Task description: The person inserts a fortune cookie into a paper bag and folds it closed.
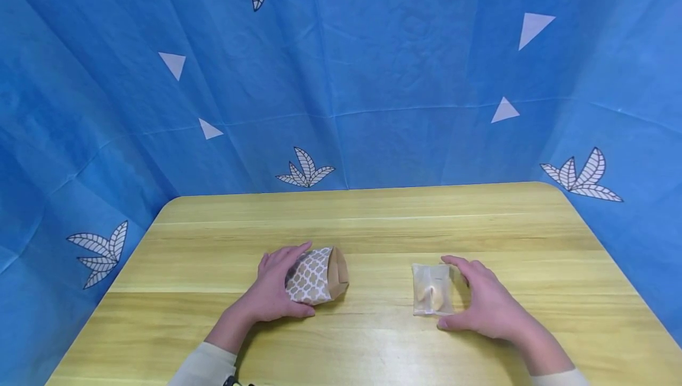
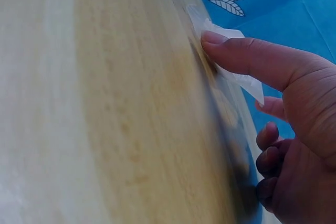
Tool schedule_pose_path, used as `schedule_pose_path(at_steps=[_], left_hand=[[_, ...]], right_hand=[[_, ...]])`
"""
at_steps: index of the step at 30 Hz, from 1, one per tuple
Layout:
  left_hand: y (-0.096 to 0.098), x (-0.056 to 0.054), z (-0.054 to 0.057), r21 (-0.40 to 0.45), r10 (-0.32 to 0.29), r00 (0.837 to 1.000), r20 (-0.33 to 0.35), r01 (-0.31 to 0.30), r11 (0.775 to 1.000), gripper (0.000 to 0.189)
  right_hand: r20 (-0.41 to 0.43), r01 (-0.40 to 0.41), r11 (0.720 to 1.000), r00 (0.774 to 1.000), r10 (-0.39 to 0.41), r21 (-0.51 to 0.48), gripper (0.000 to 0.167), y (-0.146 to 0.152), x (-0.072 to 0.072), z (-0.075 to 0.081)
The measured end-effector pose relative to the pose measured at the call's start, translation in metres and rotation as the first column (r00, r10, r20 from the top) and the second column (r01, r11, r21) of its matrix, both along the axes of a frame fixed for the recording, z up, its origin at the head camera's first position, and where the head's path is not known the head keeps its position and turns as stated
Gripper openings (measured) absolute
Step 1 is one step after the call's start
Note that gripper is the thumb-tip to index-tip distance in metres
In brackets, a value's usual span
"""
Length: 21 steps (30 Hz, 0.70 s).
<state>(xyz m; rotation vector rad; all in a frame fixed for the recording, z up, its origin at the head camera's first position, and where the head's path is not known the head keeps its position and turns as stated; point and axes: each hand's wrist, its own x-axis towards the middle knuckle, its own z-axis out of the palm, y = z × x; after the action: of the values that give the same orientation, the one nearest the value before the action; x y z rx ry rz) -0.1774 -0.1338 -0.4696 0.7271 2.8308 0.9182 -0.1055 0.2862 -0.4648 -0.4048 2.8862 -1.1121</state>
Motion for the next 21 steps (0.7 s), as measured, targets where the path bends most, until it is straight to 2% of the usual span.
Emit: schedule_pose_path(at_steps=[10,21], left_hand=[[-0.0006,0.0002,-0.0019,-0.003,-0.002,1.0,-0.003,0.002,1.0,0.127],[-0.0003,0.0006,-0.0028,-0.003,-0.001,1.0,-0.001,0.001,1.0,0.127]], right_hand=[[-0.038,0.027,1.0,0.999,-0.027,0.004,0.089,-0.0009,-0.0019,-0.004],[-0.042,0.025,1.0,0.999,-0.025,-0.013,0.078,-0.0027,-0.0012,-0.0006]])
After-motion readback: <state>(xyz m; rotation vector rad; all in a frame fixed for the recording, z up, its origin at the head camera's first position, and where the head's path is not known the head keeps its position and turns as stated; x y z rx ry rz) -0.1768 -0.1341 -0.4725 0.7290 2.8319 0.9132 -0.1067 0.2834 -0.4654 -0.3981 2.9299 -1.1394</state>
